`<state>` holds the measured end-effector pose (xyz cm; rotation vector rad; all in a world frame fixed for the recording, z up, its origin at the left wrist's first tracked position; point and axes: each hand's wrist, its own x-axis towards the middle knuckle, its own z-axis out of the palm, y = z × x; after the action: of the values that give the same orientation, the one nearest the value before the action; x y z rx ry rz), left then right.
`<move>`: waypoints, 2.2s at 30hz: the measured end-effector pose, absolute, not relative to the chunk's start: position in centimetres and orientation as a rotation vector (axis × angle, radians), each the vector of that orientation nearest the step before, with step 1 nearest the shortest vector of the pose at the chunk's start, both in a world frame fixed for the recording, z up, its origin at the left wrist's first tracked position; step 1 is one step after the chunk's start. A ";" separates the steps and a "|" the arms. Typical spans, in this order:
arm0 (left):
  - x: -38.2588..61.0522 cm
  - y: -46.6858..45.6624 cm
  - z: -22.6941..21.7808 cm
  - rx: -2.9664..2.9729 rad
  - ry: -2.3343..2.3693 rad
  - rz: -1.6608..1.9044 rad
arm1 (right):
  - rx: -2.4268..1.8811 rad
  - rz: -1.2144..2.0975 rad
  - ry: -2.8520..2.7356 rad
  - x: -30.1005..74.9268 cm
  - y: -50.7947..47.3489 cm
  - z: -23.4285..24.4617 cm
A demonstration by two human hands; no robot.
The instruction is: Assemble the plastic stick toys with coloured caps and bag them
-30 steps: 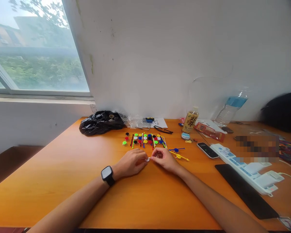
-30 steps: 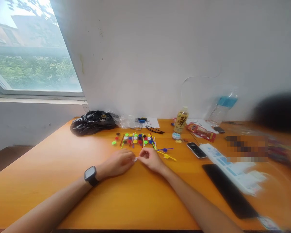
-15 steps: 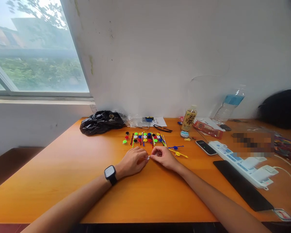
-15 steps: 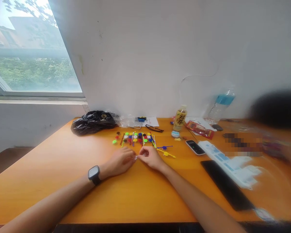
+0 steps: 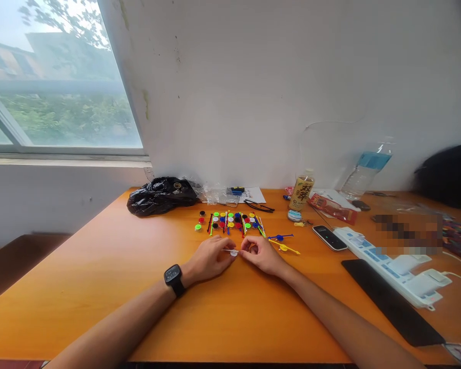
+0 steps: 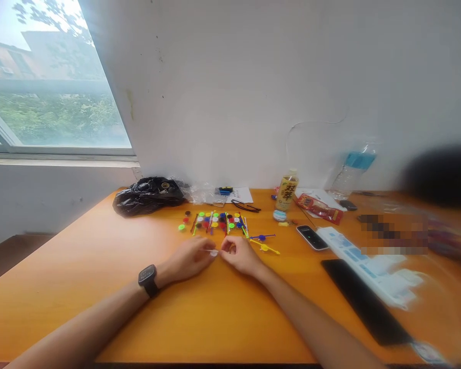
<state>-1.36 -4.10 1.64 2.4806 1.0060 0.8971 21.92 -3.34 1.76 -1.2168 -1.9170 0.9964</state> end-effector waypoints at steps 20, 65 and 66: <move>-0.7 -4.1 1.3 2.731 0.965 0.852 | -1.176 0.972 -1.911 21.8 -3.3 0.5; -2.4 -3.0 2.4 2.139 1.233 1.285 | -1.270 0.689 -1.868 23.8 -2.5 2.6; -2.6 -2.7 2.5 2.139 1.253 1.304 | -1.272 0.628 -1.903 23.8 -2.7 2.6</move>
<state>-2.62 -2.71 2.45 2.1387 1.2529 1.3040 23.83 -2.70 2.65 -1.2718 -1.9034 0.6280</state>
